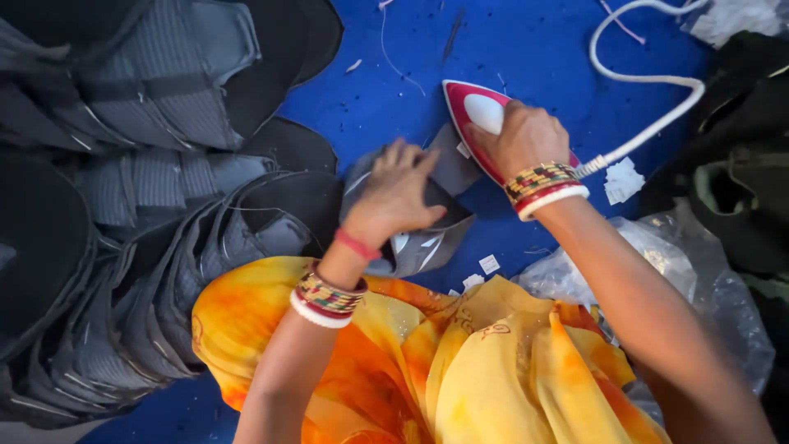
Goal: The person irons the upper surface of grey slip-on shoes using a red and white electric iron. They repeatedly pick up a shoe, place a small white paper on it, press it with the iron, and then remove the paper. The person handles the shoes one at a time from a large pile on the floor.
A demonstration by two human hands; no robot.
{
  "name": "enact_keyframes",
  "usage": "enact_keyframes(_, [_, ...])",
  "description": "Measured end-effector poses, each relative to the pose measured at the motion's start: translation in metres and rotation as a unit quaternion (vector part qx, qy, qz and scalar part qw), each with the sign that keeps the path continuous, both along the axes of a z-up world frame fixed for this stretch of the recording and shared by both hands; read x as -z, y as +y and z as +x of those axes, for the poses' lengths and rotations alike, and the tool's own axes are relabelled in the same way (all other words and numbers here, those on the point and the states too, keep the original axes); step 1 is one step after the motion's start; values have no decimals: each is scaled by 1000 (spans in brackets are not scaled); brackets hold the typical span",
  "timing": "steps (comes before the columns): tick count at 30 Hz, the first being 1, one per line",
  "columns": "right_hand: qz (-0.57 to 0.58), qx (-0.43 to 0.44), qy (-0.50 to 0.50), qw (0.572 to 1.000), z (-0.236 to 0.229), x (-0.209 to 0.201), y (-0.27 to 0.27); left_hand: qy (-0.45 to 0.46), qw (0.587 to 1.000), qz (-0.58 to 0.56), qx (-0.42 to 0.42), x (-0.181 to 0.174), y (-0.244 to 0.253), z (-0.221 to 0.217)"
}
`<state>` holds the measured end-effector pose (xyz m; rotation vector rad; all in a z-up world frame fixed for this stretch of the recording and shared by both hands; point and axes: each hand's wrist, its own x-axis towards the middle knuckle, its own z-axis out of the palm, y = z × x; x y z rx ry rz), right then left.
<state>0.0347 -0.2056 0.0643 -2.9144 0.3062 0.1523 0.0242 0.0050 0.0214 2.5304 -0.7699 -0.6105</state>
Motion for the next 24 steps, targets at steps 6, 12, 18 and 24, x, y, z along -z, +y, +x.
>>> enact_keyframes(6, [24, 4, -50, 998, 22, 8, 0, -41, 998, -2, -48, 8, 29, -16])
enact_keyframes(12, [57, 6, 27, 998, -16, -9, 21, -28, 997, -5, -78, 14, 21, -8])
enact_keyframes(18, [47, 6, 36, 998, 2, -8, 23, 34, 997, -3, -66, 15, 19, 9])
enact_keyframes(24, [38, 0, 12, 999, 28, 1, 28, 58, 995, -53, -64, 15, 32, 6])
